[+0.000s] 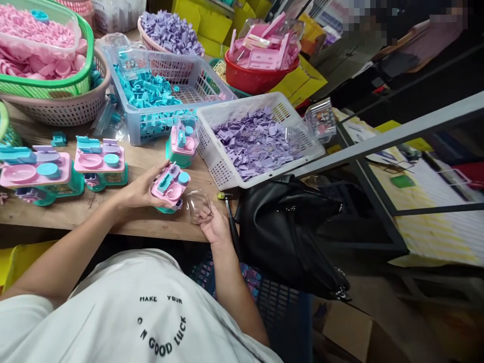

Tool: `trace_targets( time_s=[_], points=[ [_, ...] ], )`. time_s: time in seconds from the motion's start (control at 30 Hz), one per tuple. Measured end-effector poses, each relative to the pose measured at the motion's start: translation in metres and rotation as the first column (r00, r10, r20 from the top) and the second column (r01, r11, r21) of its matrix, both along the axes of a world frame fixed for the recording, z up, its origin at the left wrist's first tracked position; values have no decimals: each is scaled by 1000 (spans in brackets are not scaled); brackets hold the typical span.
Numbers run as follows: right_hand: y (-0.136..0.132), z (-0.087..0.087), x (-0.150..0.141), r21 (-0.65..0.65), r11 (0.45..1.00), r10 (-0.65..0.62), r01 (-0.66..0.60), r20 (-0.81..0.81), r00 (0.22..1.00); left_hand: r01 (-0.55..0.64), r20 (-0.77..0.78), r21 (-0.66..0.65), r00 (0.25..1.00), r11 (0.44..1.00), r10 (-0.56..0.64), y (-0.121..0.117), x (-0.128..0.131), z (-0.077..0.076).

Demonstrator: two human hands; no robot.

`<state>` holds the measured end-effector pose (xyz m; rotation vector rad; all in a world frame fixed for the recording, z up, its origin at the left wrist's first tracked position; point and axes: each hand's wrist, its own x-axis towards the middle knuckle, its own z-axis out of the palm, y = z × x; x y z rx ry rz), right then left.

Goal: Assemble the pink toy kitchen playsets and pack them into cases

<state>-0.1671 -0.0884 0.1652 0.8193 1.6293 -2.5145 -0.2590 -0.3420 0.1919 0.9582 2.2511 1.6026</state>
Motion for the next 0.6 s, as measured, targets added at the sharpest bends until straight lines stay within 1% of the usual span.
trace_targets(
  time_s=[0.03,0.07,0.1,0.13,0.17,0.2,0.23,0.27,0.3,0.33,0.37,0.4,0.43,0.47,0.5,0.53,0.6],
  points=[
    [2,-6,1,162,987,4,-3,-5,1000,4,19,8,1000,1000,-4,1,0,1],
    [7,-8,2,367,930,24,-10,-33,999,0,22,14,1000,1000,0,1,0,2],
    [12,-6,3,577,816,68,-14,-73,995,-7,19,17,1000,1000,6,1,0,3],
    [19,0,4,753,657,147,-16,-108,983,-9,12,15,1000,1000,9,0,0,3],
    [25,8,4,873,487,263,-24,-121,957,-1,3,7,1000,1000,1,-1,-1,3],
    [30,16,4,941,333,409,-49,-98,907,15,-10,-5,1000,1000,-15,-2,-3,3],
    [33,24,3,974,205,565,-94,-39,824,42,-24,-21,999,999,-43,-3,-5,3],
    [35,32,0,984,91,701,-152,45,712,73,-38,-33,996,997,-75,-3,-8,2],
    [36,38,-3,979,-14,792,-203,135,595,108,-48,-38,993,993,-110,-2,-11,2],
    [36,42,-7,967,-104,828,-233,214,519,141,-51,-38,988,989,-143,-1,-15,2],
    [36,45,-11,954,-170,815,-247,277,509,169,-45,-33,984,985,-170,0,-18,3],
    [35,48,-14,942,-213,766,-261,327,554,184,-36,-26,982,983,-185,2,-21,3],
    [36,50,-16,928,-237,692,-287,368,621,190,-28,-25,981,982,-191,3,-22,4],
    [37,53,-17,913,-246,615,-326,406,676,184,-26,-28,982,982,-185,4,-23,5],
    [38,56,-17,897,-248,553,-367,442,707,168,-32,-35,985,985,-169,5,-22,5],
    [40,59,-17,881,-256,523,-397,472,710,137,-47,-40,989,990,-139,6,-20,5],
    [43,65,-14,862,-304,560,-405,506,656,51,-85,-41,995,998,-55,7,-12,4]
  ],
)
